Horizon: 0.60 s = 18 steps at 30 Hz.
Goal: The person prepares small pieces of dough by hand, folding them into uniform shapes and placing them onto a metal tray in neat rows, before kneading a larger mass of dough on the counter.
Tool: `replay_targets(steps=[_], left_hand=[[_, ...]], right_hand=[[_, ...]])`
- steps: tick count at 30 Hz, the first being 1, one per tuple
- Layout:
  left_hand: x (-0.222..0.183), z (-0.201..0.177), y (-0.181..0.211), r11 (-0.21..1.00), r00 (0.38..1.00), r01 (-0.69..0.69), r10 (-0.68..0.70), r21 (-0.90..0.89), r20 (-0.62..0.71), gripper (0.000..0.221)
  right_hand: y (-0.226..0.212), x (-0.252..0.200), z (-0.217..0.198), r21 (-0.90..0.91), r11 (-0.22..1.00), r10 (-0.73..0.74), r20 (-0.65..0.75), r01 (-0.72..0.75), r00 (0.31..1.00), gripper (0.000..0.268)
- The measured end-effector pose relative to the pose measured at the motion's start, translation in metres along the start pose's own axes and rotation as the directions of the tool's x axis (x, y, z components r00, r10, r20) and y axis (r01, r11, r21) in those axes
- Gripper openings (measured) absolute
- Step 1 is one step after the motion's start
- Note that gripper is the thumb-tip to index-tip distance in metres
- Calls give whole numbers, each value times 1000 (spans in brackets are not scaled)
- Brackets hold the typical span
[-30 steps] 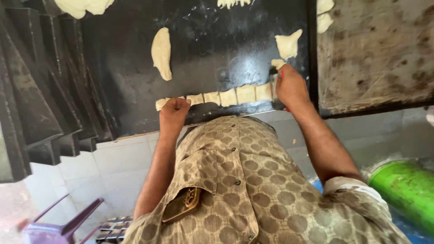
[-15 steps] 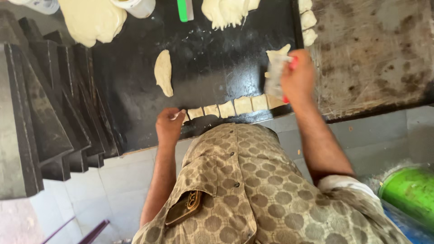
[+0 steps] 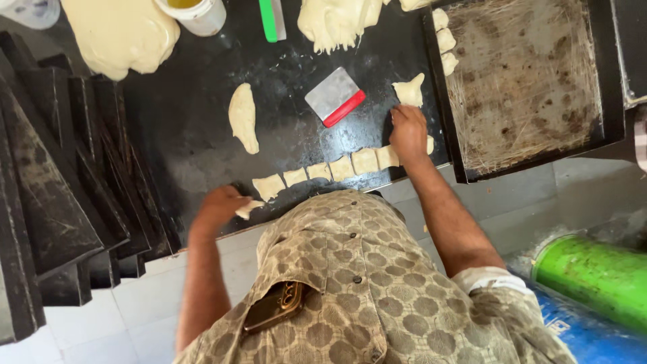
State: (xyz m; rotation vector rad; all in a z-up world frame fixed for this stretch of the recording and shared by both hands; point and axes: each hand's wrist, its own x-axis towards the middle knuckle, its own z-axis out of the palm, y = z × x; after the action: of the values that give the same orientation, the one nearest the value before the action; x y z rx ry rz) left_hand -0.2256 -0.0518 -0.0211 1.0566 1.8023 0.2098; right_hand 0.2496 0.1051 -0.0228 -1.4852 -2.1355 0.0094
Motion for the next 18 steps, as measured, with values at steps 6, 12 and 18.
replay_targets(steps=[6, 12, 18], left_hand=[[-21, -63, 30, 981, 983, -54, 19, -184, -184, 24], [-21, 4, 71, 407, 928, -338, 294, -849, -228, 30], [-25, 116, 142, 162, 943, -110, 330, -981, -51, 49]], right_hand=[[12, -25, 5, -126, 989, 75, 22, -72, 997, 27], [28, -14, -6, 510, 644, 570, 176, -570, 802, 23], [36, 10, -36, 190, 982, 24, -78, -9, 997, 27]])
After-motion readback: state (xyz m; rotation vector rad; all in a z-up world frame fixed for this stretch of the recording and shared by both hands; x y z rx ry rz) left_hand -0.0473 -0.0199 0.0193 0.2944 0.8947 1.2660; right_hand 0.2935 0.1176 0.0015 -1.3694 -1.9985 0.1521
